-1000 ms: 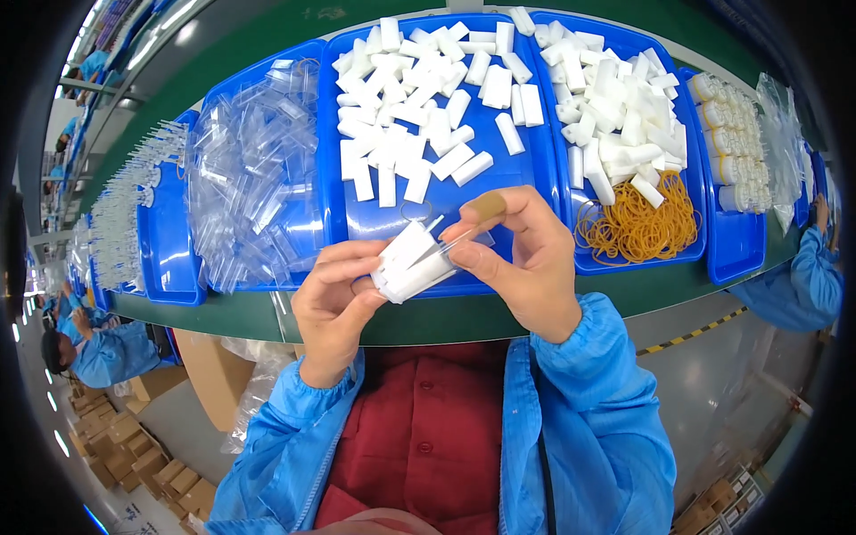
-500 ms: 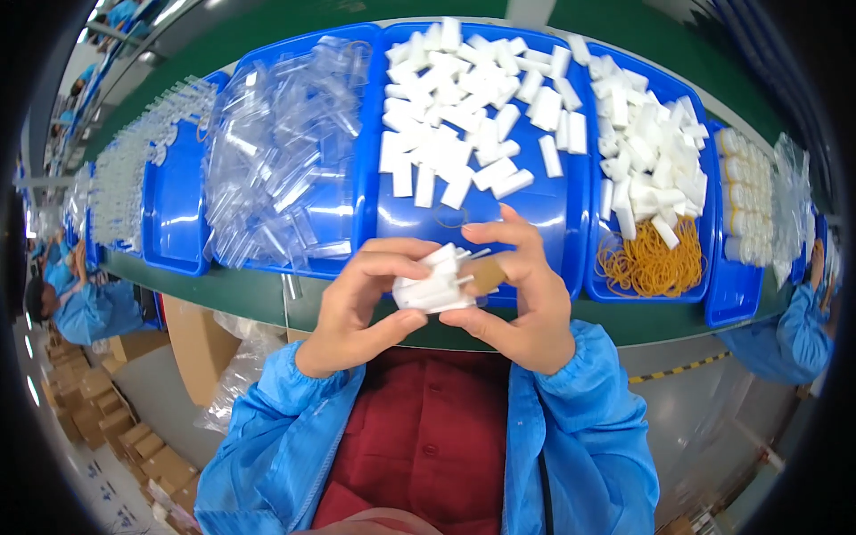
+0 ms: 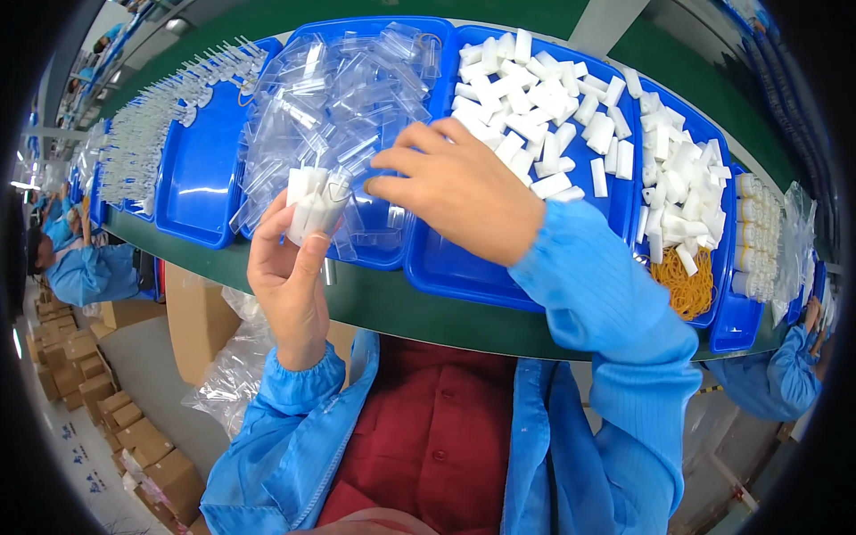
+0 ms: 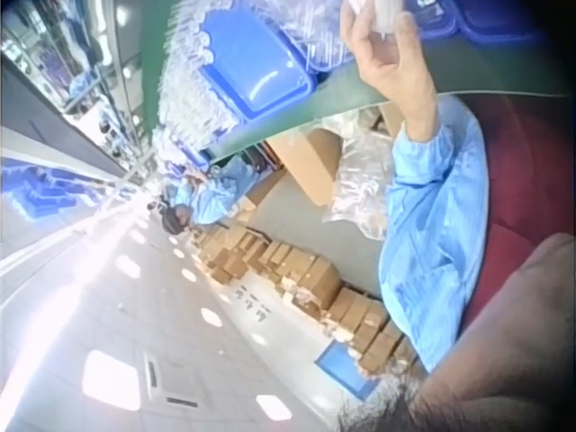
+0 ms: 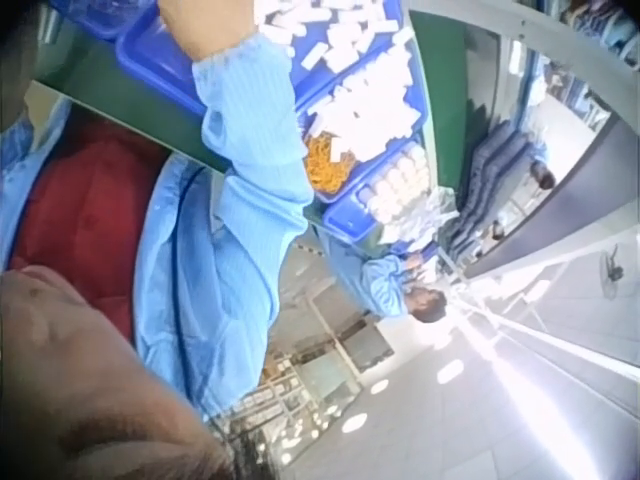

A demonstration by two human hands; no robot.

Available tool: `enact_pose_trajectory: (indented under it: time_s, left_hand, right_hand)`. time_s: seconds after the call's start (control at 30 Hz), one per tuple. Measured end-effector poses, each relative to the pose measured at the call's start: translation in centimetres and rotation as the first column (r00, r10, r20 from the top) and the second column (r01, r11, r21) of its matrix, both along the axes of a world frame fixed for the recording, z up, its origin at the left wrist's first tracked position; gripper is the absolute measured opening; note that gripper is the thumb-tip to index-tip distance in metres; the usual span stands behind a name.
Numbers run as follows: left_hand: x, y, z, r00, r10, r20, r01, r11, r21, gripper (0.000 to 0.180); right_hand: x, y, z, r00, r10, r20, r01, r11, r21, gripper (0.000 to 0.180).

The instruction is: The person assembles components by fitting white blocks onto the stems of a plastic base and securing the bundled assembly with a rubber band.

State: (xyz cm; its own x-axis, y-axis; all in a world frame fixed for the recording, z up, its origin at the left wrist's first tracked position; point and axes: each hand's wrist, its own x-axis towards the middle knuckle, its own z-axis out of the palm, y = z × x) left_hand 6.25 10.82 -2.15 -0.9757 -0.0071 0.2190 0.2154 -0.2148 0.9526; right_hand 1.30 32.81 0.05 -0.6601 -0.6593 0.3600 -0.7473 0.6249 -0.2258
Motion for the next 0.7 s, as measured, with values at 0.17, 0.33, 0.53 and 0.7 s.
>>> enact_pose_trajectory:
  time_s: [0.17,0.33,0.53,0.7]
  left_hand:
    - [0.4,-0.4,-0.9,0.999,0.040,0.035,-0.042,0.999,0.035,0.030]
    - [0.5,-0.3,-1.0,1.000,-0.007,-0.007,0.006,1.000,-0.003,0.028]
    - [1.1,1.2,-0.6,0.987,-0.156,0.046,0.153,0.986,0.063,0.027]
    - [1.7,3.1,-1.1,0.949,-0.296,0.108,0.284,0.952,0.113,0.026]
  right_hand:
    - [-2.0,-1.5,1.6,0.992,0.105,0.074,-0.128,0.883,0.452,0.023]
    - [-2.7,0.2,2.9,0.994,0.111,0.017,-0.111,0.944,0.310,0.021]
    - [2.9,0.7,3.4,0.842,-0.046,0.537,0.441,0.632,-0.637,0.026]
    - [7.0,0.9,2.2,0.740,-0.070,0.669,0.637,0.389,-0.665,0.033]
